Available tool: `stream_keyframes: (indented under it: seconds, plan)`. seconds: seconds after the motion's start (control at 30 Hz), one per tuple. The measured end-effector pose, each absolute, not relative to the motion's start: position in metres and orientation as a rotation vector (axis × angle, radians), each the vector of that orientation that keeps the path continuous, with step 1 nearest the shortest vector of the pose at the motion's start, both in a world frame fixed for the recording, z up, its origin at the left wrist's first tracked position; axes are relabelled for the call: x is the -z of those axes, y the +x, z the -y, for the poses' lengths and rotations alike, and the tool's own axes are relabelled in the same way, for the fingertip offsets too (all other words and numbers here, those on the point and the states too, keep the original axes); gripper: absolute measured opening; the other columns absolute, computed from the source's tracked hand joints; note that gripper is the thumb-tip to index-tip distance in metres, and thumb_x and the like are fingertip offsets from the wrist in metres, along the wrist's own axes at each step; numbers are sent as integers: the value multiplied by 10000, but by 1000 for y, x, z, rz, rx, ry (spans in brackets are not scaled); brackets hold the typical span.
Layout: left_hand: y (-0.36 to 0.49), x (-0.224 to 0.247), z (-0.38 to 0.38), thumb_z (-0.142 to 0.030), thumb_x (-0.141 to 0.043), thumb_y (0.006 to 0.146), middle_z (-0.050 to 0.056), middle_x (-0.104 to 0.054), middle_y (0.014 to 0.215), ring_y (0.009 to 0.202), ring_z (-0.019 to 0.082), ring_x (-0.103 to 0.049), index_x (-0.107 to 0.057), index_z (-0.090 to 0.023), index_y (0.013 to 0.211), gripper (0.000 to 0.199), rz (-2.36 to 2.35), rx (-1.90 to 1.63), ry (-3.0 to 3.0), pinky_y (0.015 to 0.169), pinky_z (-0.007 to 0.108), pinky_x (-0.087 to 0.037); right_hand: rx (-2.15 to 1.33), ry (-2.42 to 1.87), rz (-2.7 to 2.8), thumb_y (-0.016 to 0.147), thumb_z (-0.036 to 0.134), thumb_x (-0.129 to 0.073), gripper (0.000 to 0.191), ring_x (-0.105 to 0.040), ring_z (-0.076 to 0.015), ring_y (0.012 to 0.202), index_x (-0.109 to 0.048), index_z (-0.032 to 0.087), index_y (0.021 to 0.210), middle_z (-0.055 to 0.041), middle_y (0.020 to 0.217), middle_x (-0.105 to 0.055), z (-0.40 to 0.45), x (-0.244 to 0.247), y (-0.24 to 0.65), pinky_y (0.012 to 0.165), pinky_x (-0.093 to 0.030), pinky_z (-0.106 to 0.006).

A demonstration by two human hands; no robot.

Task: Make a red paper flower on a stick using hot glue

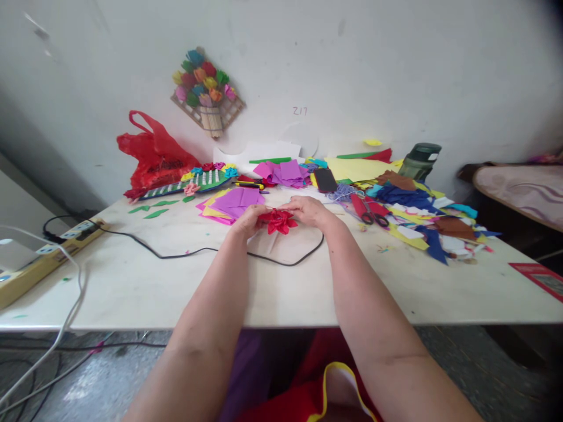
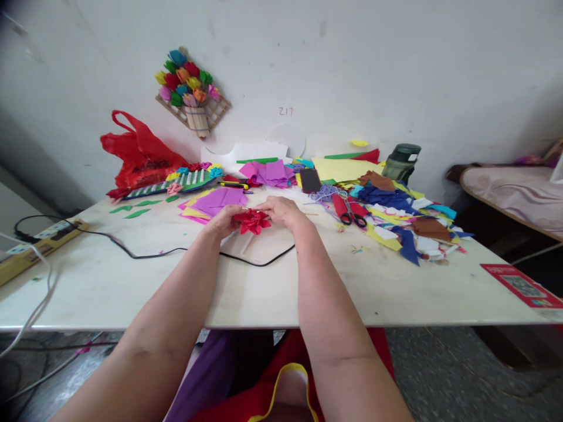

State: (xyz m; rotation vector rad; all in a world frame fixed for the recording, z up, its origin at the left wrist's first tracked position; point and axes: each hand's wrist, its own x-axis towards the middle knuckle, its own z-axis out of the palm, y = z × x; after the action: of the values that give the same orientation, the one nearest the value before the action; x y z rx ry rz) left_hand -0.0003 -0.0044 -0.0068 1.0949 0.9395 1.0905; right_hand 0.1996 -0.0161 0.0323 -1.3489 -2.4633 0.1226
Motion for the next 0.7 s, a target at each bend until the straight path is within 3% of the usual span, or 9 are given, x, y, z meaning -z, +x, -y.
stream_keyframes:
  seconds: [0.7]
  plan:
    - [-2, 8, 5, -267, -700, 584, 37, -643, 587, 514, 132, -559, -674, -122, 656, 164, -882, -1150, 1148, 491, 240, -421, -78, -1370, 2424, 946, 203, -499, 408, -628, -173, 996, -681, 374, 1268, -9, 1116, -722, 24, -38, 196, 784, -433, -255]
